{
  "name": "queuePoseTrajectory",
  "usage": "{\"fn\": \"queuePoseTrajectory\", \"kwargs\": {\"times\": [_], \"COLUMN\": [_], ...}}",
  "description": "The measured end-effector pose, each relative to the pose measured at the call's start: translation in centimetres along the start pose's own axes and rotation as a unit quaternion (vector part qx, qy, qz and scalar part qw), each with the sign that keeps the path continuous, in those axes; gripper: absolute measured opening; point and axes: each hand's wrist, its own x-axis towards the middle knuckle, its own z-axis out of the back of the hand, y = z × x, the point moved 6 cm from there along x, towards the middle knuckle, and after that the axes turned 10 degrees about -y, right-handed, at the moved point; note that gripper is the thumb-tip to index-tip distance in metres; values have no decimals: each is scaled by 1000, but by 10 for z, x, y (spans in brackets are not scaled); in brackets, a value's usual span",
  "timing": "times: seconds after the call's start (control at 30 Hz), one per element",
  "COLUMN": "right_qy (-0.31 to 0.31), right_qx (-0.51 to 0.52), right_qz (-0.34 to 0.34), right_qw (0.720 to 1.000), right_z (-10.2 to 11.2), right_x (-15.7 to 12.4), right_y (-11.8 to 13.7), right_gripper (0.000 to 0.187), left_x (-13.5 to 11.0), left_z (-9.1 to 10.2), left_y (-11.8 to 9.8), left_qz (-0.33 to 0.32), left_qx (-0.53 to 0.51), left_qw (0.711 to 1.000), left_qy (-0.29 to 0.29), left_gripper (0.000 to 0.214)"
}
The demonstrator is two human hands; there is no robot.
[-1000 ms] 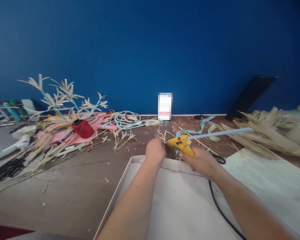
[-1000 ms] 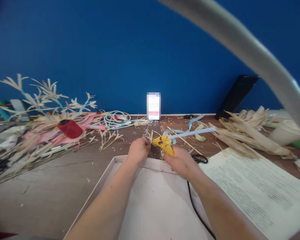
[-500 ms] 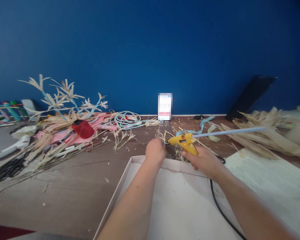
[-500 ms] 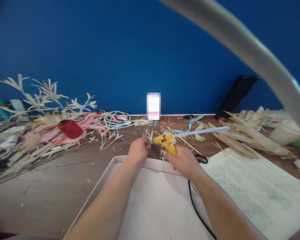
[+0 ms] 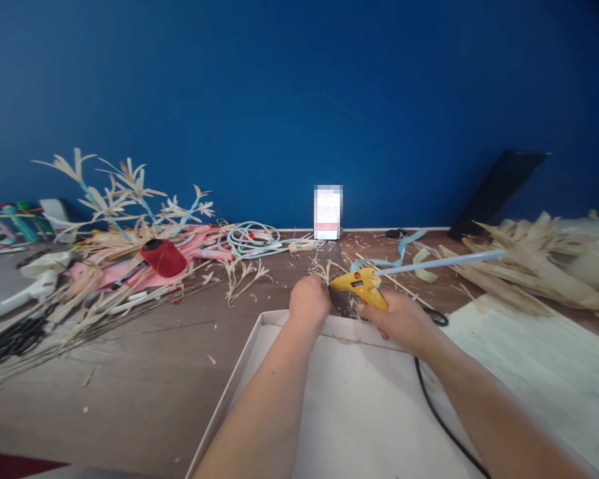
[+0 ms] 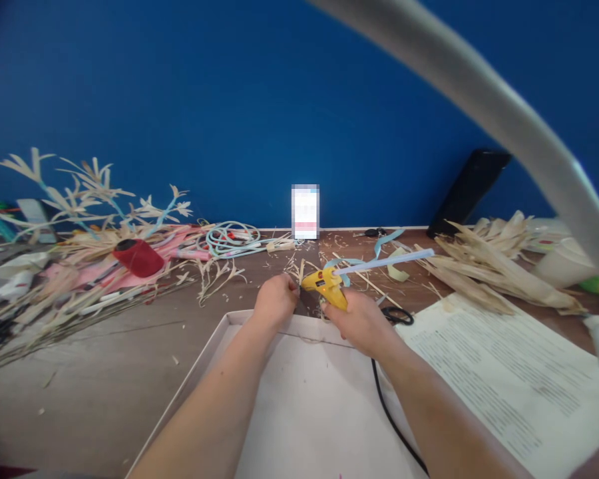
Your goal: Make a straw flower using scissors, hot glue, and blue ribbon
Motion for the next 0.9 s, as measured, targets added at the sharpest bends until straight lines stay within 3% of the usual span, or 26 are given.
{"fn": "queuePoseTrajectory", "kwargs": {"times": [0.9], "right_qy": [4], "right_qx": [9], "right_qz": [4], "right_qw": [1000], "right_z": [-1], "right_x": [0], "right_y": [1], "right_gripper": [28], "left_x": [0], "left_z": [-1], "left_y": [-1], "left_qz": [-4], "left_qx": [7], "left_qw": [1000], "left_qy": [-4], "left_gripper": [19]}}
